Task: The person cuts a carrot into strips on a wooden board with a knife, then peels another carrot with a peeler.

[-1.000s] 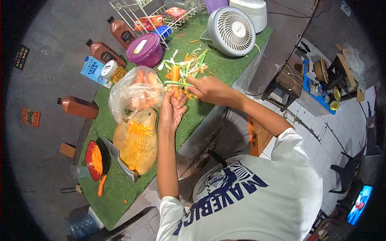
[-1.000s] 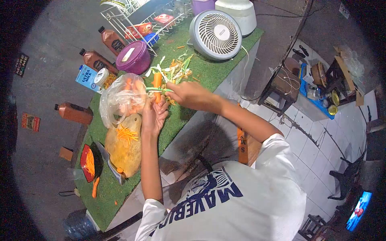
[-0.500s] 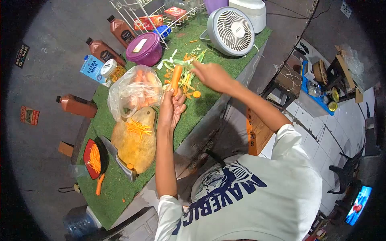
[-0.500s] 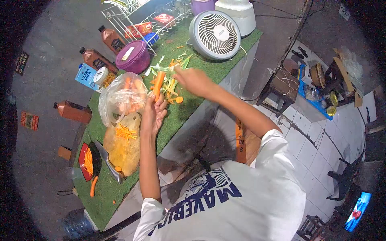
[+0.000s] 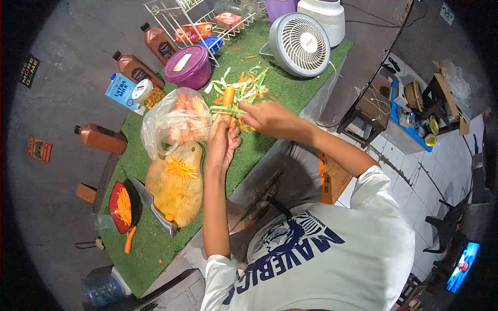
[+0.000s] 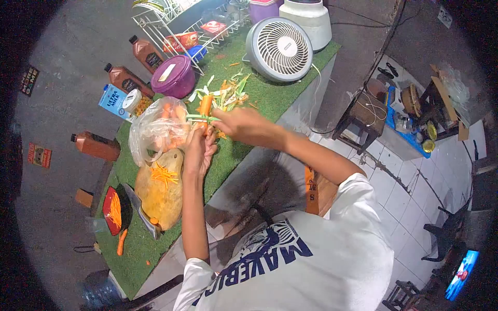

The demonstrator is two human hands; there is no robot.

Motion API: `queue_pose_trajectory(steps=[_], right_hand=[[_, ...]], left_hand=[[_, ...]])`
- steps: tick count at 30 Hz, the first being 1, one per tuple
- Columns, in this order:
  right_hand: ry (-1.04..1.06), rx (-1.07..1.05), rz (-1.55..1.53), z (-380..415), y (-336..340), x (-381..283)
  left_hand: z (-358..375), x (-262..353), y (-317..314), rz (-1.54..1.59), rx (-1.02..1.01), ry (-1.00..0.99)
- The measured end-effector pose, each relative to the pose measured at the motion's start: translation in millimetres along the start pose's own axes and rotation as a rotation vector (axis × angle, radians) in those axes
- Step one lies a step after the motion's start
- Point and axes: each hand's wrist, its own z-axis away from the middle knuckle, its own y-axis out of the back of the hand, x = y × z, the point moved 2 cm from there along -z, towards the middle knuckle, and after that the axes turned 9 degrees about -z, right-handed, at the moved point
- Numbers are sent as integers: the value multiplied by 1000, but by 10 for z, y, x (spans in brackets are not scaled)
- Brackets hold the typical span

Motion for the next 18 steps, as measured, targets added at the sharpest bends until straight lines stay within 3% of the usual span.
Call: queue_pose_trajectory(steps=[5, 18], right_hand=[[165, 69, 83, 12, -123, -5], [120, -28, 164, -47, 26, -97]], left_hand=[[58, 57, -78, 88, -35, -59], [58, 78, -78, 113, -126, -64]])
